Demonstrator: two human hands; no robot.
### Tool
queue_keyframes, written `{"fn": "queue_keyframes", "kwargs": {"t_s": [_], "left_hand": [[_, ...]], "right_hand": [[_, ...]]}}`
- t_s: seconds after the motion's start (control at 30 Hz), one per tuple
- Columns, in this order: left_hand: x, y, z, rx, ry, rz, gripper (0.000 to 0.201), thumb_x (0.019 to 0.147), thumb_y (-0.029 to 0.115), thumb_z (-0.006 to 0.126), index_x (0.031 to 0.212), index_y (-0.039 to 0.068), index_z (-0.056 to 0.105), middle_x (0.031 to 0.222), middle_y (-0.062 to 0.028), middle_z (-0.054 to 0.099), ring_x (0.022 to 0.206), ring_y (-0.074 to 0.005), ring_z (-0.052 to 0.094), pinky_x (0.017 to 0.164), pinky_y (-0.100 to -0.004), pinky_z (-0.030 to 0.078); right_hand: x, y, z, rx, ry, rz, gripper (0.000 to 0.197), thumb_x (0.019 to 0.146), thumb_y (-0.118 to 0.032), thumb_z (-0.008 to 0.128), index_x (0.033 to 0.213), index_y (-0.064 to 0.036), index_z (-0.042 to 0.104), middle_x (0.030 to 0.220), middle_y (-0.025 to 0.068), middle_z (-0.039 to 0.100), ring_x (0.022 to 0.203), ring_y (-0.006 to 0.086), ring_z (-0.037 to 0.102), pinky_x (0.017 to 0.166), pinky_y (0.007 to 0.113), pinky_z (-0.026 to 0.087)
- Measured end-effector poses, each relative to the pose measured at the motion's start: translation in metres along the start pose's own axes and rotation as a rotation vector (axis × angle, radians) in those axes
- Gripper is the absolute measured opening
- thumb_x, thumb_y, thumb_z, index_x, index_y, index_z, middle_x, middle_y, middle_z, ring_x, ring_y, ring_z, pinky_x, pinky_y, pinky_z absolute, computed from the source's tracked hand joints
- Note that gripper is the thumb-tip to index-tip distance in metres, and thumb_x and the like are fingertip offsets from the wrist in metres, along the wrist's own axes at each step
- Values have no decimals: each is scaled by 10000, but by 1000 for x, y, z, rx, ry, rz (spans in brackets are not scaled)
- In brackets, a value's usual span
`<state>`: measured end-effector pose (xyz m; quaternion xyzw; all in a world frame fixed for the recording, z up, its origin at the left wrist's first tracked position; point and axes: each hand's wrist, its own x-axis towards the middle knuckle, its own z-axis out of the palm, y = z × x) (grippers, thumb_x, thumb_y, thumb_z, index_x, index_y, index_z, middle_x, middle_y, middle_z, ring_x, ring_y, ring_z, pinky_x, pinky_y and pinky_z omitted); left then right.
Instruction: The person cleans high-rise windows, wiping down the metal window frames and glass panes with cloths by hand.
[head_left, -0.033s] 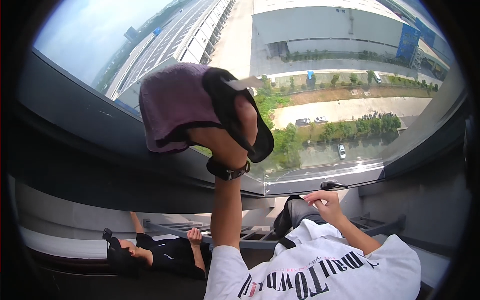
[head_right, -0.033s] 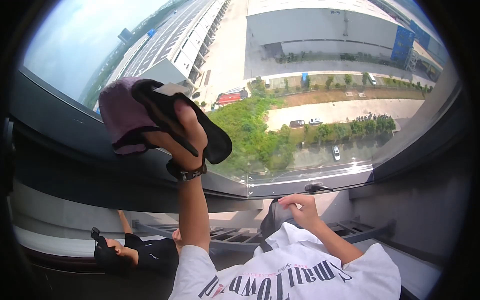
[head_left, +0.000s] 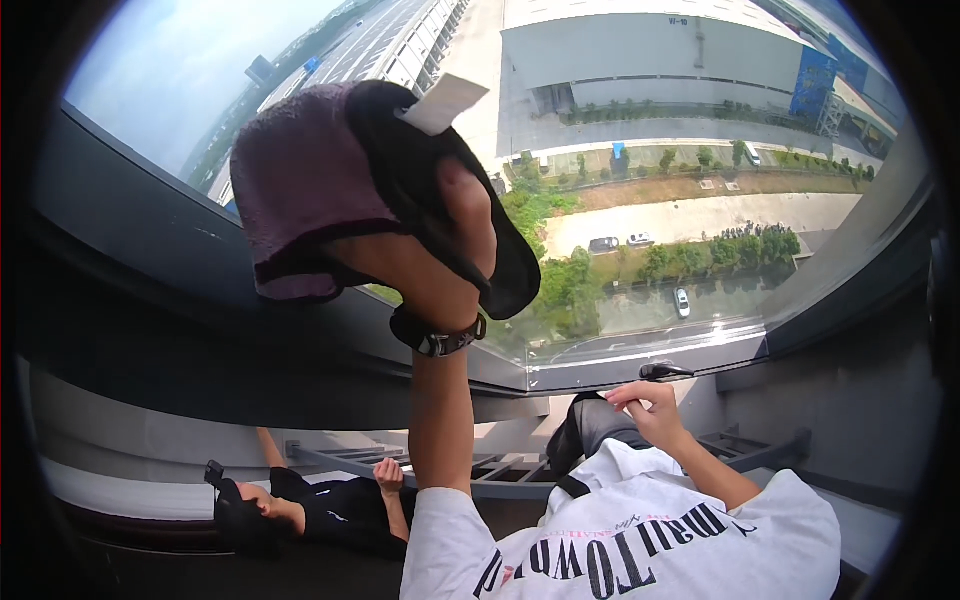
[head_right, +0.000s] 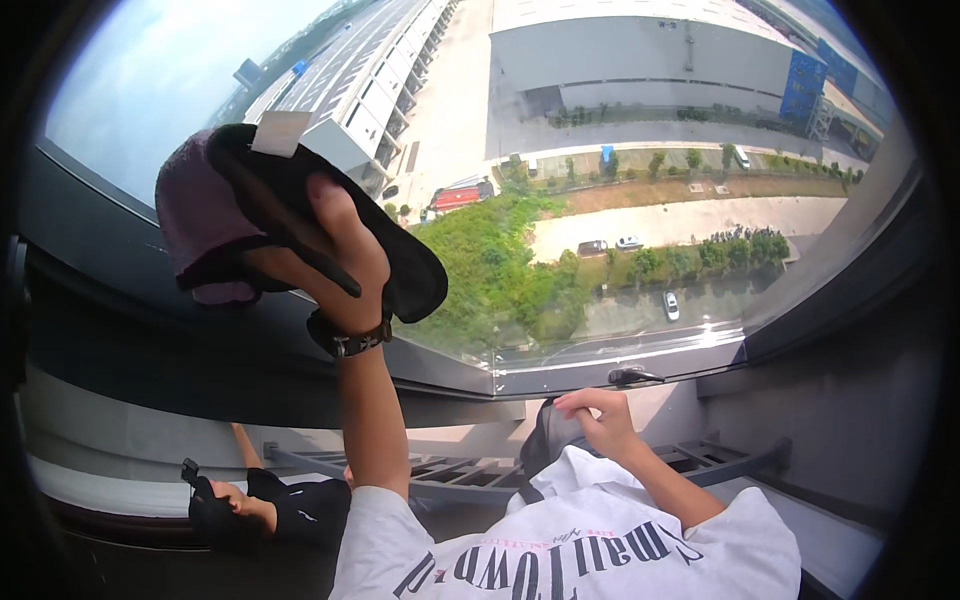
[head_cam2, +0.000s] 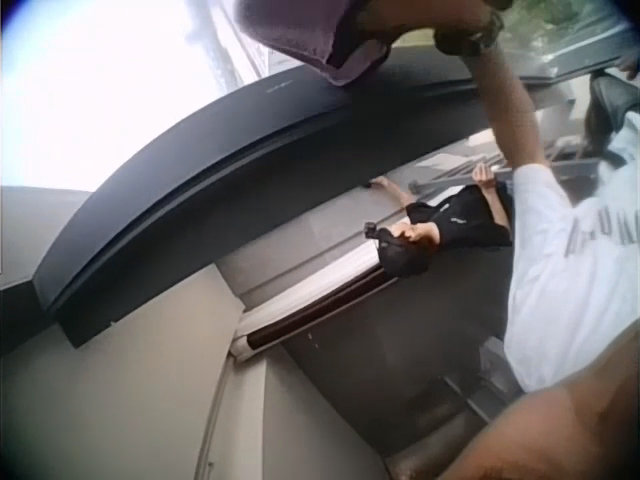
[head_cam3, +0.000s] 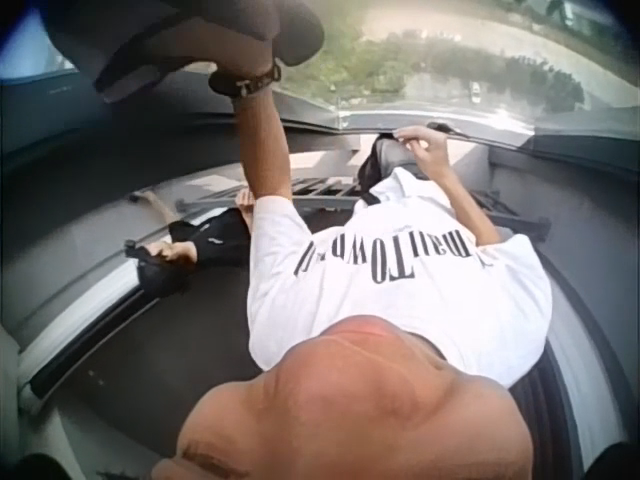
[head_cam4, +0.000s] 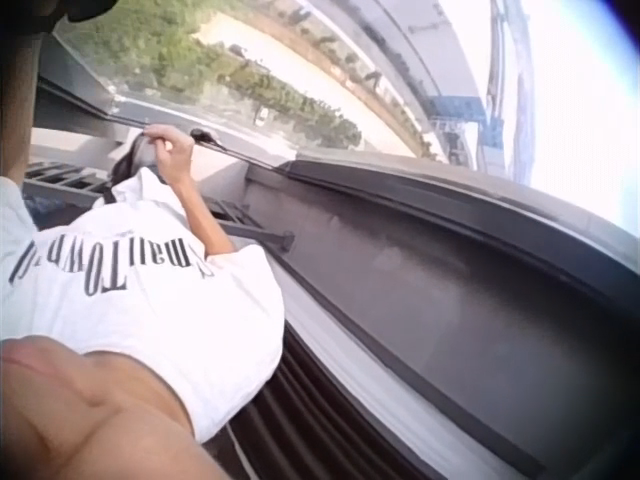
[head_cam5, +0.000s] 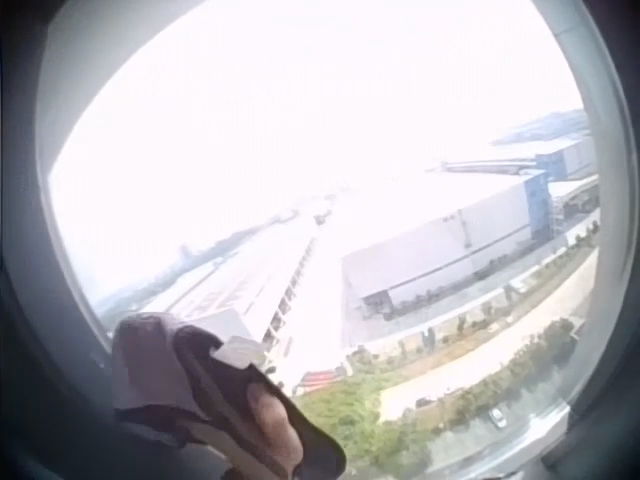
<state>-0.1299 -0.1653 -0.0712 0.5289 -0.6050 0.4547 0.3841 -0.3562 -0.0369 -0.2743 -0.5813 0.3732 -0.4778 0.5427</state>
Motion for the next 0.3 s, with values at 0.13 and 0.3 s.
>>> {"fn": "queue_keyframes", "kwargs": {"t_s": [0.13, 0.3], "left_hand": [[27, 20, -13, -229, 14, -109, 478, 900, 341, 452, 1130, -78, 462, 1113, -305, 498, 977, -470, 478, 864, -501, 368], [-113, 58, 10, -215, -673, -106, 519, 876, 432, 511, 1214, 38, 516, 1220, -183, 542, 1163, -358, 467, 1036, -477, 297]], "right_hand": [[4, 8, 1, 16, 16, 8, 253, 744, 133, 483, 857, 30, 685, 871, 123, 694, 703, 157, 642, 652, 249, 513], [-1, 10, 2, -124, -149, 1, 279, 729, 127, 494, 888, 4, 687, 856, 122, 693, 722, 163, 657, 677, 252, 521]]}}
